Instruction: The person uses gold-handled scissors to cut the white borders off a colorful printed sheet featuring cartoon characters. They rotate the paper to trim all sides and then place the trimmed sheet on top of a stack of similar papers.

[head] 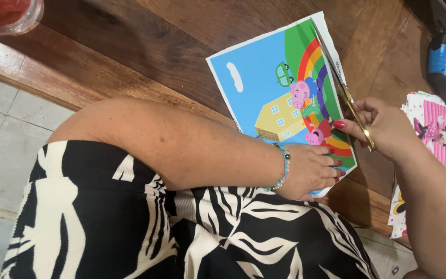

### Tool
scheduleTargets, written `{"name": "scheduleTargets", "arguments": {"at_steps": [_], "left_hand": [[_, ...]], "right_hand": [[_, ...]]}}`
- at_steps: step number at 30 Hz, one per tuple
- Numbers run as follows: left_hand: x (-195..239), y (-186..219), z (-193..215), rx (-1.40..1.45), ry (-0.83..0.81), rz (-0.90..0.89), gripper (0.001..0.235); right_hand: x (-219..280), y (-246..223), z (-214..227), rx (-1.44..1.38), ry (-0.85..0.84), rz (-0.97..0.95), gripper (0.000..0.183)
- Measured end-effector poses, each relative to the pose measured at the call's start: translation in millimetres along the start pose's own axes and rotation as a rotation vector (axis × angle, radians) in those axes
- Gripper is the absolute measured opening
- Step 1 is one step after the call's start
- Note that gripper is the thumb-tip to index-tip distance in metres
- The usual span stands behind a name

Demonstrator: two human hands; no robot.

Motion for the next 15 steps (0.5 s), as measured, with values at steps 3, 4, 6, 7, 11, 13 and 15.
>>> {"name": "scheduleTargets", "arguments": {"at_steps": [3,4,6,7,11,13,15], "left_hand": [[0,0,1,-0.014,0.032,-0.004,0.065],[0,0,2,-0.01,0.037,-0.008,0.065],[-2,1,-3,-0.011,0.065,-0.005,0.064],[-3,0,-4,-0.012,0.094,-0.001,0.064],[-1,1,-1,-0.003,0.034,-0.002,0.066],[0,1,0,-0.005,0.059,0.005,0.064],[-2,0,-4,-0.016,0.1,-0.002,0.063]], "right_hand": [[0,1,-2,-0.026,-0.01,0.017,0.036],[0,2,-3,-0.07,-0.02,0.02,0.035],[-2,-1,-2,-0.063,-0.021,-0.002,0.036],[-3,-3,-2,-0.054,-0.023,-0.021,0.038],[-7,-6,-3,-0.101,-0.036,0.007,0.034],[-11,-3,-6,-0.15,-0.052,0.044,0.032],[-10,-5,-6,-0.143,-0.06,0.05,0.032]]}}
Point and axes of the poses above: each hand's wrist, its own x-axis away from the middle knuckle, its own z-axis out of the back of the hand, y = z × x, the point moved 6 cm from there along -x, towards the middle knuckle, and after that the axes turned 13 degrees about -y, right-handed, at the moved point
